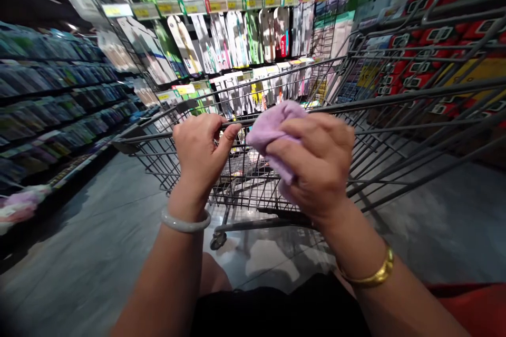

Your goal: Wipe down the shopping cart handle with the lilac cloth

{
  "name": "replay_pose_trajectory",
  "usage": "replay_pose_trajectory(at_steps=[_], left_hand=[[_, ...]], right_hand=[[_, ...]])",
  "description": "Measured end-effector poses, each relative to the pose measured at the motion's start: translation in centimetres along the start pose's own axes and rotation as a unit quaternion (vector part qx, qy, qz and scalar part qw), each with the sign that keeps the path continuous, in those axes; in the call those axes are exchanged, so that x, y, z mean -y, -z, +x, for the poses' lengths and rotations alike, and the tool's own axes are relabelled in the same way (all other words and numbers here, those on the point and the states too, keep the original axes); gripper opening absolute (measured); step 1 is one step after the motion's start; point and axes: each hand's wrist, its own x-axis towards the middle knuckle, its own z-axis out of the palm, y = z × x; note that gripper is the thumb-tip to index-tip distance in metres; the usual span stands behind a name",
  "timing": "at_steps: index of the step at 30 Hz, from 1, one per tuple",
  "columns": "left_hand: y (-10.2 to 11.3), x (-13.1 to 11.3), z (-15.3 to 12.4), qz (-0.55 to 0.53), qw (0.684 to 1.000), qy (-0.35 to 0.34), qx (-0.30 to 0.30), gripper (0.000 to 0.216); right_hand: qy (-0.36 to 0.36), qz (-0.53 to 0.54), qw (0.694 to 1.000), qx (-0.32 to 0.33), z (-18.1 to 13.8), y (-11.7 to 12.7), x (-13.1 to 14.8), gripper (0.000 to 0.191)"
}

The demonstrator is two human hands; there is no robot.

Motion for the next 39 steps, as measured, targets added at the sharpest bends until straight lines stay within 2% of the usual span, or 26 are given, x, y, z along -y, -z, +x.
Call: replay_pose_trajectory(at_steps=[2,5,9,11,16,18,23,25,29,31,32,37,39], left_hand=[[0.0,0.0,0.0,-0.003,1.000,-0.001,0.001,0.048],[-0.1,0.1,0.1,-0.004,1.000,-0.002,-0.001,0.048],[0.0,0.2,0.1,-0.003,1.000,-0.002,0.002,0.047],[0.0,0.2,0.1,-0.003,1.000,-0.003,0.004,0.047],[-0.1,0.3,0.1,-0.006,1.000,-0.001,0.006,0.049],[-0.1,0.2,0.1,-0.006,1.000,0.001,0.007,0.049],[0.1,0.2,0.1,-0.006,1.000,0.000,0.012,0.047],[0.1,0.1,0.1,-0.004,1.000,0.001,0.012,0.047],[0.0,0.1,0.1,-0.003,1.000,0.002,0.011,0.048],[0.0,0.1,0.1,-0.001,1.000,0.000,0.012,0.048],[0.0,0.2,0.1,0.000,1.000,-0.002,0.010,0.047],[0.1,0.1,0.1,0.003,1.000,0.000,0.007,0.047],[0.2,0.1,0.1,0.003,1.000,0.001,0.011,0.048]], right_hand=[[-0.052,-0.009,0.998,-0.033,0.5,0.7,-0.3,0.008],[-0.079,-0.022,0.997,-0.017,0.1,0.2,0.2,0.008],[0.054,-0.043,0.996,0.057,-1.5,-1.8,1.1,0.017],[0.079,-0.030,0.995,0.059,-1.6,-1.7,0.9,0.017],[-0.029,-0.024,0.998,-0.052,-0.3,0.2,-0.9,0.007],[-0.049,-0.033,0.997,-0.053,-0.4,0.2,-0.8,0.007],[0.078,-0.047,0.995,0.038,-1.9,-1.7,0.4,0.016],[0.091,-0.028,0.995,0.020,-1.7,-1.5,0.0,0.016],[0.014,-0.025,0.997,-0.068,-0.4,0.1,-1.5,0.013],[-0.035,-0.028,0.997,-0.068,-0.3,0.2,-1.6,0.011],[-0.037,-0.026,0.997,-0.057,-0.6,-0.1,-1.3,0.011],[0.103,-0.041,0.993,0.026,-2.5,-2.3,0.4,0.015],[0.112,-0.031,0.993,0.015,-2.4,-2.0,0.0,0.018]])
